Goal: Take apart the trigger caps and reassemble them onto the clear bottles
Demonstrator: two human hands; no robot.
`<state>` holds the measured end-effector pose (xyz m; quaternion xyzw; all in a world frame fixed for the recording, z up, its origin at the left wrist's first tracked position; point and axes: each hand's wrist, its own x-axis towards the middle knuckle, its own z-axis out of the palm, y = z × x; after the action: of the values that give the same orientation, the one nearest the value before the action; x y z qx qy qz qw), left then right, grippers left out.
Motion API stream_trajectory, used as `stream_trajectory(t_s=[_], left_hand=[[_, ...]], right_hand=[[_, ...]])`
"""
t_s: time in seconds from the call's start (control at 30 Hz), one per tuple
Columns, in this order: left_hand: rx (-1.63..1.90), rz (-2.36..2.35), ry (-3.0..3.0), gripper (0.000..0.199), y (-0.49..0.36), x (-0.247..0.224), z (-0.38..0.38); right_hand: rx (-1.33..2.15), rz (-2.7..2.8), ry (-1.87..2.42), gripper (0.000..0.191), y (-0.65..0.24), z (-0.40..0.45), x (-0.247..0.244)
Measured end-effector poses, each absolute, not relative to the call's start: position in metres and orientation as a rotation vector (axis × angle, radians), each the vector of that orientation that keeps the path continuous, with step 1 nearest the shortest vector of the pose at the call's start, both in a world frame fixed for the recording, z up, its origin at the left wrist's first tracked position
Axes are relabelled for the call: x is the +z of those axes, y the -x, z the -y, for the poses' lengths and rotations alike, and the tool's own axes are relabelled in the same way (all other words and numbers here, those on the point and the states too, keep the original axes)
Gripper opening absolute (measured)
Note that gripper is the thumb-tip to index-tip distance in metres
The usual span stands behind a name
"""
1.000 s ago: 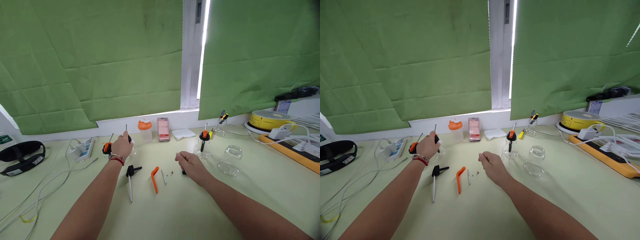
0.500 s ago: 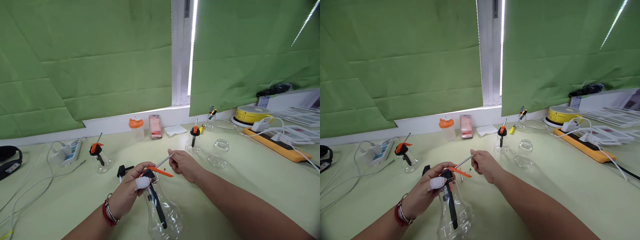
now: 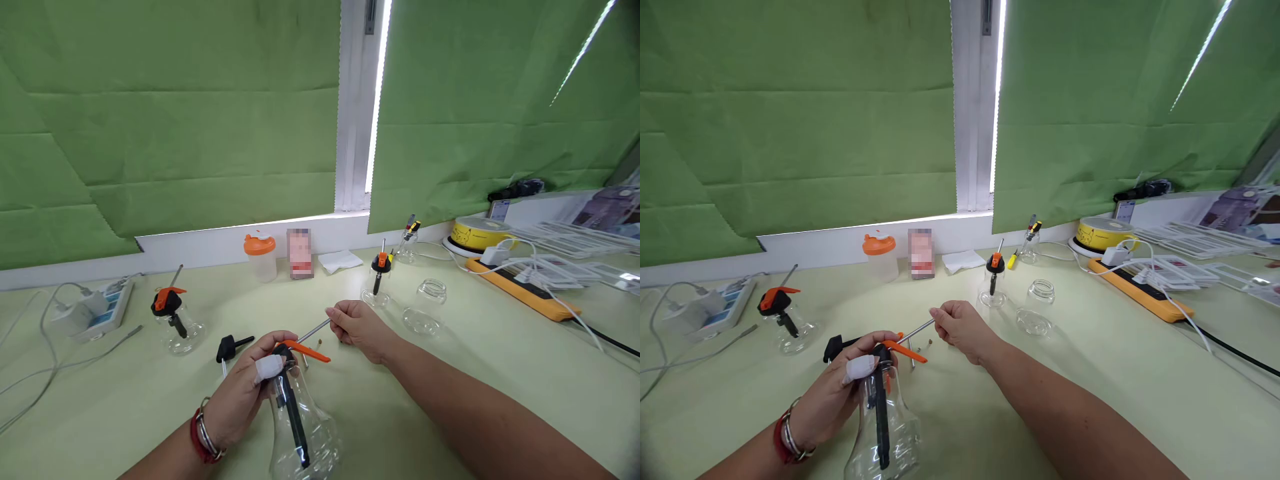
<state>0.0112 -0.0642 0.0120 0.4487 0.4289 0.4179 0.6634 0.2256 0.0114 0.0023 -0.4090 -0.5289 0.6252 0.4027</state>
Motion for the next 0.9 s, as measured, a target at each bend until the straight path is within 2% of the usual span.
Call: stream_trajectory(t_s=[0.2,0.47,0.6,0.77,0.9], left_hand=[[0.968,-0.939,-1.018,0.038,-0.0086,0.0119,0.0610],[0.986,-0.963,-0.991,0.037,-0.0063,0.0086,0.0603],[0.986,-0.965,-0.998,0.038,-0.0063,0.0090,0.0607],[0.988,-0.977,-0.991,0.035,-0.0066,0.0105,0.0593],[0.993,-0.986,-1.003,0.036,-0.0073,0.0100,0.0590]], right_hand=[[1.538,1.423,0.888,0.032,-0.2294,-0.0128,0.0032],[1.515,1.375,1.008,0.037,-0.2285,-0.0156,0.0049],[1.563,1.368,0.889,0.038,-0.2292,-0.0159,0.0040],[1.587,1.467,1.030,0.037,-0.2318,-0.0169,0.0021],[1.604,1.457,0.944,0.036,-0.2330,-0.0169,0.0030]])
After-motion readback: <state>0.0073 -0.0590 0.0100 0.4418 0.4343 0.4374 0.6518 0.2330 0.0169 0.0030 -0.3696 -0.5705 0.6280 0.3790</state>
